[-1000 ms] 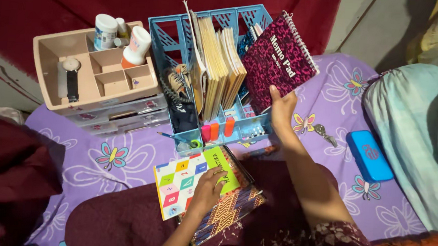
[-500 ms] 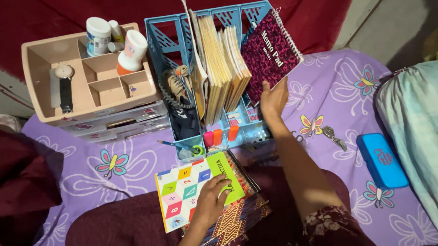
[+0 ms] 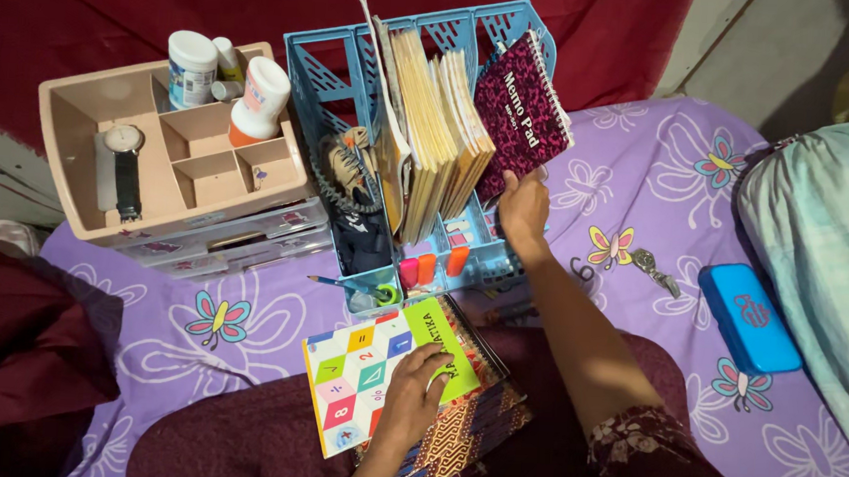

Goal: The person organizes notebooks by picking them up from their lap and placing them into a blue plastic crate divider.

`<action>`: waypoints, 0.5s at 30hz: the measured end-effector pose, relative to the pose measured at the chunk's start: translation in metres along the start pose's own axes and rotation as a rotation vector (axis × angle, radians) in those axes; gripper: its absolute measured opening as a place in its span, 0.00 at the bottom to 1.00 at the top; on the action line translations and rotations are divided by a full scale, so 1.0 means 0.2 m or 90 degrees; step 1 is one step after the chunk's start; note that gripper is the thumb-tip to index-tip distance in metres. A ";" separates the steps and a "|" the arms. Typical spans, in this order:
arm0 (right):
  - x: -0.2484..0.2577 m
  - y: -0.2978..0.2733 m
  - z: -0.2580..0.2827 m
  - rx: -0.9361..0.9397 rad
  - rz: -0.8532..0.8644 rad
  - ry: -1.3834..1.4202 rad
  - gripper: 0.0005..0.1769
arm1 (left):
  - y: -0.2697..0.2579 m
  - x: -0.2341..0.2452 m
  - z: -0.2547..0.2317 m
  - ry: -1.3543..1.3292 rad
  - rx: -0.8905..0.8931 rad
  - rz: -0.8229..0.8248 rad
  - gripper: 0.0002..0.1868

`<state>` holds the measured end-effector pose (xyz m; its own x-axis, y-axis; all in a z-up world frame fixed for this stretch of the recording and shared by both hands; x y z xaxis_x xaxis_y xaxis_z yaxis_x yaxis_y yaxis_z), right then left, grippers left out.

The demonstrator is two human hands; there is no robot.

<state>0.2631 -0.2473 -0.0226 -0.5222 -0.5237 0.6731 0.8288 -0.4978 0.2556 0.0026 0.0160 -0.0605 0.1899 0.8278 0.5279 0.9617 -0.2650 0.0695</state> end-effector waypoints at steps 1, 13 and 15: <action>-0.01 0.00 0.00 0.009 0.002 -0.046 0.27 | 0.00 0.00 0.00 -0.005 0.000 -0.003 0.16; 0.15 -0.02 0.19 0.141 -0.012 -0.054 0.19 | 0.00 0.01 -0.01 -0.004 0.001 -0.006 0.16; 0.15 -0.05 0.18 0.155 -0.012 -0.043 0.18 | 0.00 0.00 -0.01 -0.009 0.004 -0.006 0.16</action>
<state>0.2464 -0.2333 0.0205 -0.5304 -0.4645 0.7092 0.8471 -0.3219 0.4227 0.0024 0.0154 -0.0589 0.1842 0.8367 0.5158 0.9647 -0.2543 0.0681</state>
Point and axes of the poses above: each hand's wrist, its own y-axis towards the middle knuckle, its own x-axis out of the back of the hand, z = x × y, the point moved 9 cm from there along y, towards the middle knuckle, and after that the axes turned 1 degree about x, right-handed, at the moved point
